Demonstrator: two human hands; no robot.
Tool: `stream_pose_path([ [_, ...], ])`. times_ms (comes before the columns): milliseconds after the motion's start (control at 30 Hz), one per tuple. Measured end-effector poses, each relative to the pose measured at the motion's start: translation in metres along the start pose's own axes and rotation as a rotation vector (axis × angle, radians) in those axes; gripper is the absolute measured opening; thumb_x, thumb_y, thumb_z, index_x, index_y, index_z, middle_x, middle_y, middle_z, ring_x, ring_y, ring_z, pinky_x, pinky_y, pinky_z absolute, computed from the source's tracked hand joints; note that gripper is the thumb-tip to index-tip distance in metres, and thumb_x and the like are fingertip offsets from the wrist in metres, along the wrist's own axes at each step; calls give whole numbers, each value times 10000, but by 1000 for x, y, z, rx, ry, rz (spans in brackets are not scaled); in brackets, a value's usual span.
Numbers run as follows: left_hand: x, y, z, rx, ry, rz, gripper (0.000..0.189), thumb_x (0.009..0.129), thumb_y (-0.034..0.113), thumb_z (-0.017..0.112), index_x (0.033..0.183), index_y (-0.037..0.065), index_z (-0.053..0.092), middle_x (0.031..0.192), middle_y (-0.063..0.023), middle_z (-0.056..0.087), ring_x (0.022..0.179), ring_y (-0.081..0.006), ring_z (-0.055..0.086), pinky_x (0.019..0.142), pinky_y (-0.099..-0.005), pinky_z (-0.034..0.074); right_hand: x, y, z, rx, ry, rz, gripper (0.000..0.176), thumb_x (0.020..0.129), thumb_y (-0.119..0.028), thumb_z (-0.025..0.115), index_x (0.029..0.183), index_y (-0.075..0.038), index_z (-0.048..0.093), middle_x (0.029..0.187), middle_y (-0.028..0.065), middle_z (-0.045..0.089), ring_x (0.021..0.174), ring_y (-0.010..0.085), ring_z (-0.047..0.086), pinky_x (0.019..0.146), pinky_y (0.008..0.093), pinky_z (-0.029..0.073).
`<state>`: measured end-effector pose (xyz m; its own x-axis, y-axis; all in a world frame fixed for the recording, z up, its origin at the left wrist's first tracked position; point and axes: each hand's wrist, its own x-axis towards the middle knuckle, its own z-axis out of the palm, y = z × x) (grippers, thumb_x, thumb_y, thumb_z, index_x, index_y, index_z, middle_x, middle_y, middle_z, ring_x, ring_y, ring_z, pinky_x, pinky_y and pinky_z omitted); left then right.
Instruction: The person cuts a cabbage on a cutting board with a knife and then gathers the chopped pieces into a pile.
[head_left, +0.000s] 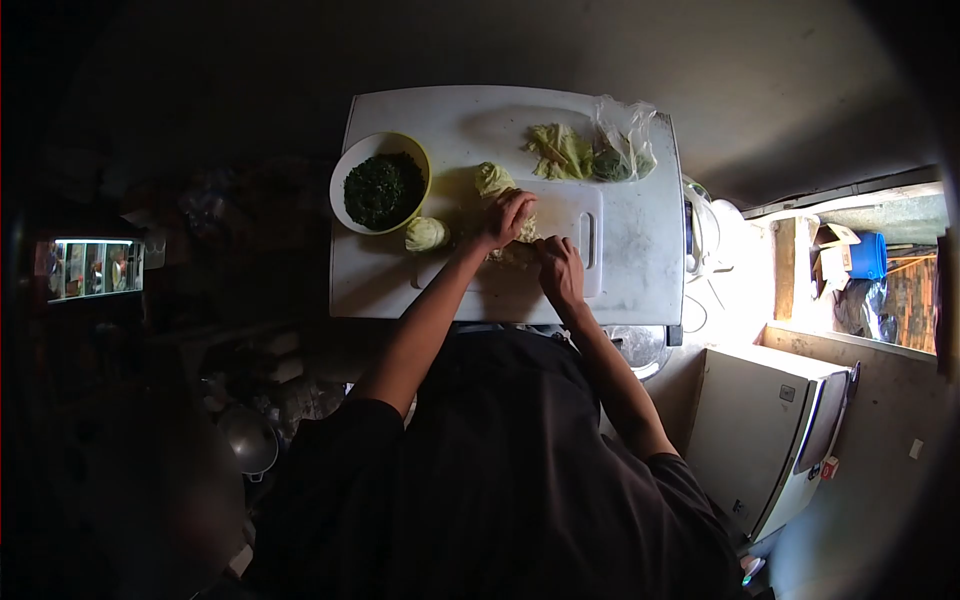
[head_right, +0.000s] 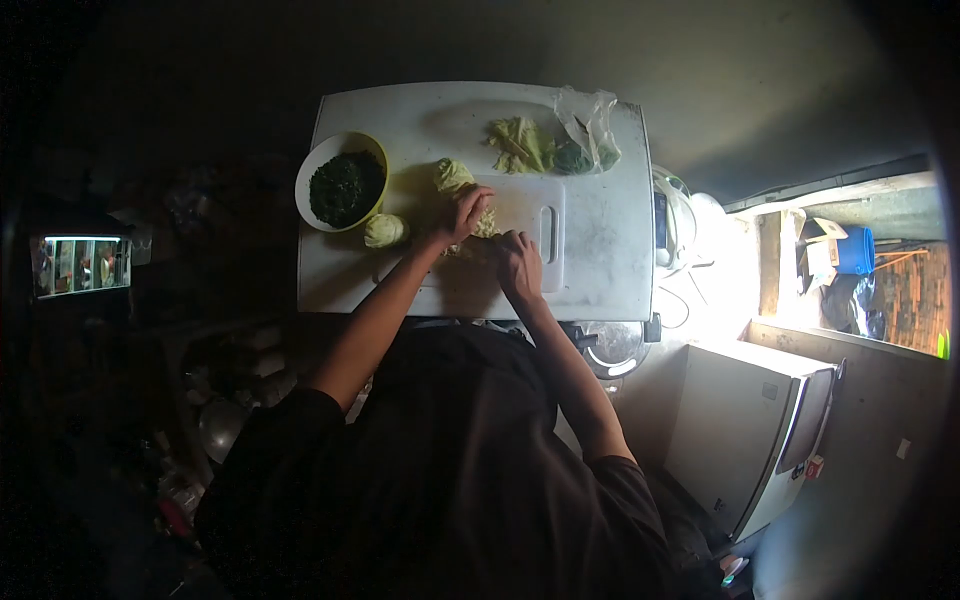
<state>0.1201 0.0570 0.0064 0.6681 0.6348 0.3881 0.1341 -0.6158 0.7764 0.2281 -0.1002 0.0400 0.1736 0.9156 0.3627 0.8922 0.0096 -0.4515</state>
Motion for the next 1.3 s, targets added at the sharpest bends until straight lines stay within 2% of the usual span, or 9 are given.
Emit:
stream_pose_path([
  [233, 4, -14, 2, 39, 29, 77, 191, 993, 156, 468, 1061, 40, 604, 888, -149, 642, 828, -346, 617, 744, -430, 488, -8, -9, 3, -39, 25, 22, 154, 791, -80, 586, 889, -98, 705, 853, 93, 573, 859, 285, 564, 754, 408, 445],
  [367, 5, -15, 9, -174, 45, -44, 185, 981, 144, 484, 1056, 19, 597, 909, -165, 637, 863, -339, 613, 791, -415, 487, 2, -27, -21, -100, -27, 59, 157, 783, -82, 601, 900, -104, 703, 841, 88, 560, 849, 278, 559, 731, 399, 432],
  [500, 6, -3, -2, -50, -6, 87, 206, 989, 155, 469, 1070, 9, 590, 943, -165, 632, 889, -338, 605, 809, -412, 481, -13, -13, 4, -96, 7, 39, 149, 803, -84, 595, 897, -115, 708, 828, 79, 559, 841, 271, 557, 726, 398, 430],
  [567, 4, -1, -1, -111, -30, -3, 216, 994, 168, 464, 1084, 16, 588, 939, -158, 632, 892, -335, 603, 809, -412, 479, -3, -32, -23, -113, -95, 133, 162, 823, -94, 592, 932, -116, 709, 845, 77, 558, 851, 274, 557, 726, 397, 431],
  [800, 4, -6, 4, -157, -71, -21, 215, 990, 162, 472, 1110, 14, 572, 921, -159, 619, 899, -335, 589, 815, -423, 470, -19, -34, -14, -124, -102, 156, 154, 853, -133, 599, 970, -113, 697, 869, 72, 570, 869, 269, 563, 720, 393, 418],
  [967, 8, -14, 9, -79, -80, 139, 206, 976, 133, 482, 1124, 11, 557, 932, -171, 618, 915, -348, 585, 823, -435, 469, -27, -25, 7, -74, 29, 100, 131, 844, -144, 608, 934, -107, 696, 847, 75, 552, 848, 273, 556, 686, 399, 409],
  [1033, 3, -8, 7, -57, -104, 169, 205, 973, 125, 484, 1126, 10, 554, 936, -177, 619, 920, -353, 585, 829, -437, 470, -19, -42, -16, -120, -88, 198, 136, 846, -135, 603, 937, -103, 699, 860, 70, 555, 854, 270, 553, 694, 391, 423],
  [1167, 3, -6, 10, -101, -99, 191, 195, 969, 118, 482, 1109, 4, 554, 949, -194, 615, 935, -374, 578, 854, -442, 473, -46, -23, 17, -70, 5, 139, 200, 868, -112, 585, 1026, -121, 707, 874, 69, 585, 856, 266, 557, 736, 385, 448],
  [1300, 10, 0, 2, -125, -102, 158, 179, 960, 102, 490, 1088, -4, 557, 971, -199, 614, 943, -386, 573, 859, -447, 474, -25, -51, -18, -90, -93, 226, 205, 863, -79, 578, 1021, -102, 707, 862, 82, 590, 862, 280, 563, 740, 369, 463],
])
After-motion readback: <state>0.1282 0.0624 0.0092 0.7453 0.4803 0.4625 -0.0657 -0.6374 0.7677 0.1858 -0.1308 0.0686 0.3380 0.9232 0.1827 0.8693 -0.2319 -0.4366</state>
